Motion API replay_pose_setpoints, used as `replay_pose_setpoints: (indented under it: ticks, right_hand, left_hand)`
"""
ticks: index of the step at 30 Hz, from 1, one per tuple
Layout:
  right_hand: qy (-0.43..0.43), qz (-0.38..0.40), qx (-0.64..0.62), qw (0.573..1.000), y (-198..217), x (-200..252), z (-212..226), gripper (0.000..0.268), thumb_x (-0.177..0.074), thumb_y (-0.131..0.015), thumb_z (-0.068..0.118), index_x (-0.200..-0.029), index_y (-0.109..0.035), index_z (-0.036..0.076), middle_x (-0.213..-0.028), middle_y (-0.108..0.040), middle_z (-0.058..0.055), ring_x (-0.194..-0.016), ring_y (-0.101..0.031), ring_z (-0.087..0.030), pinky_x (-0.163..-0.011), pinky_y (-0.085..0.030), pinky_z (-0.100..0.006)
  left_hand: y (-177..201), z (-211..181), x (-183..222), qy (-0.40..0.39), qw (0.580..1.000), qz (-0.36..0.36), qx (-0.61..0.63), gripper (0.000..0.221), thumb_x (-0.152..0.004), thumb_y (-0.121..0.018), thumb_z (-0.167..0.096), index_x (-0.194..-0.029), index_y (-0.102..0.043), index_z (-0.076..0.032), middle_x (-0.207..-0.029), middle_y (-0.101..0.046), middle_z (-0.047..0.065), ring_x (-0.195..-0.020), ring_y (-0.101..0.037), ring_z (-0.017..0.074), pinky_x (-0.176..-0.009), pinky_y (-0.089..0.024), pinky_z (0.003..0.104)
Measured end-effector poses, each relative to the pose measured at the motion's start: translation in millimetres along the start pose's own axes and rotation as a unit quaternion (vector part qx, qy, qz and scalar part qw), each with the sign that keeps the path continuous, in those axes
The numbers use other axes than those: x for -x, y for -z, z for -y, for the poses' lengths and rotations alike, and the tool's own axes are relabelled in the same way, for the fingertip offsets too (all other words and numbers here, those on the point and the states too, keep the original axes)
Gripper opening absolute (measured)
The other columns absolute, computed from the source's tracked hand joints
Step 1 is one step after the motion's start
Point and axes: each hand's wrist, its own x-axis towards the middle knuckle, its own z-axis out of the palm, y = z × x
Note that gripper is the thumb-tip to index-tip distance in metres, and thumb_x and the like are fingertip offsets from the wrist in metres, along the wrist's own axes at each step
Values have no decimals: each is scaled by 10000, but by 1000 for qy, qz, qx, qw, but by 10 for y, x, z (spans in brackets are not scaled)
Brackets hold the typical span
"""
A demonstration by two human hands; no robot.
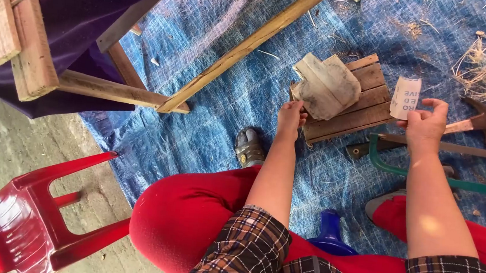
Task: Shaping a wooden component with a chisel and hammer before drilling a hole into it with a power drill.
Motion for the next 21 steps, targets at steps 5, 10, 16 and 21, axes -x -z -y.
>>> replay_pose_setpoints:
  ticks: [5, 10, 16, 21]
  right_hand:
    - [68, -24, 79, 994, 73, 33, -42, 469, -1048, -579, 40, -1466, -373, 88, -1353, -578, -166, -994, -563, -219, -796, -463, -390]
    - [43, 8, 280, 959, 32, 169, -141, 480, -1040, -652, 152, -1477, -514, 9, -1253, -473, -239, -1048, -521, -399, -936, -437, -558]
    - [143, -57, 466, 871, -243, 490, -684, 633, -960, -723, 543, -1423, -641, 119, -1500, -479, -179, -1365, -433, -423, -1039, -439, -601]
    - [84, 40, 560, 823, -379, 831, -766, 966, -821, -690, 611, -1617, -404, 145, -1704, -222, -174, -1521, -203, -421, -1226, -190, -621]
  left_hand:
    - [-28, -21, 108, 23, 996, 44, -77, 236, -1004, -675, -285, -1048, -683, -53, -841, -672, 67, -637, -615, 142, -520, -499, 250]
    - [-98, 13, 76, -11, 990, -8, -138, 308, -990, -688, -292, -1164, -714, -39, -812, -654, 78, -584, -559, 164, -510, -439, 345]
    - [-138, 122, 65, -98, 986, -20, -131, 366, -991, -673, -294, -1194, -628, 7, -1082, -677, 220, -797, -756, 208, -630, -682, 274]
    - [-225, 37, 337, -102, 983, 1, -151, 564, -999, -687, -400, -1260, -571, 86, -1281, -562, 355, -1094, -685, 387, -797, -684, 428]
